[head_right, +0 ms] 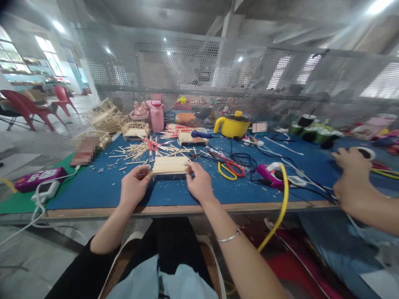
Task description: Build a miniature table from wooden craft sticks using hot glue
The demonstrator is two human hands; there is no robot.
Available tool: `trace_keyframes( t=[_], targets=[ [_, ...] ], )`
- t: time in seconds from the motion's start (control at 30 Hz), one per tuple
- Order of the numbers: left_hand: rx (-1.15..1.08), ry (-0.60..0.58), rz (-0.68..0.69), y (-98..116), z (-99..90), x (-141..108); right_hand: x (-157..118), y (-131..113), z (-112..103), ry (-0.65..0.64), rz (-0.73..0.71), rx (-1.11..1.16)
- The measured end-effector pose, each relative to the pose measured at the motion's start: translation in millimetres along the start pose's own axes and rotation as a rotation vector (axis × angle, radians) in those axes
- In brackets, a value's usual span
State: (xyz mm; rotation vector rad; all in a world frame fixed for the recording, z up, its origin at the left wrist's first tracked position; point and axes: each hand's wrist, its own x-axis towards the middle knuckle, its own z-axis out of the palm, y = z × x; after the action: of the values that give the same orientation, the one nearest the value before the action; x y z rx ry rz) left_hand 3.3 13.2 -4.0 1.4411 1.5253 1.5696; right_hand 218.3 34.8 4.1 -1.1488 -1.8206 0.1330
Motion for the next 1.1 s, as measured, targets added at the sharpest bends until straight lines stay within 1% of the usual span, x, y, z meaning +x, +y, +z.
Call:
trace_keyframes(
  t=[0.27, 0.5, 0.7, 1.1],
  targets=[
    [0.048, 0.003, 0.017, 1.8, -2.0, -1.0, -2.4, 0.7, -1.7, 0.027, 0.017, 0.002],
    [0.004, 0.001, 0.02, 2.8, -2.2, -2.6, -1.0, -3.7, -2.6, 0.046, 0.041, 0.013],
    [-0.027, 0.005, 0.027, 1.5, -0.2, -1.3, 0.2, -1.8, -2.3, 0.068, 0.028, 0.005],
    [0.039, 0.028, 0.05, 0.9, 0.9, 0.3, -1.6, -4.8, -2.6, 0.064, 0.038, 0.016]
  ],
)
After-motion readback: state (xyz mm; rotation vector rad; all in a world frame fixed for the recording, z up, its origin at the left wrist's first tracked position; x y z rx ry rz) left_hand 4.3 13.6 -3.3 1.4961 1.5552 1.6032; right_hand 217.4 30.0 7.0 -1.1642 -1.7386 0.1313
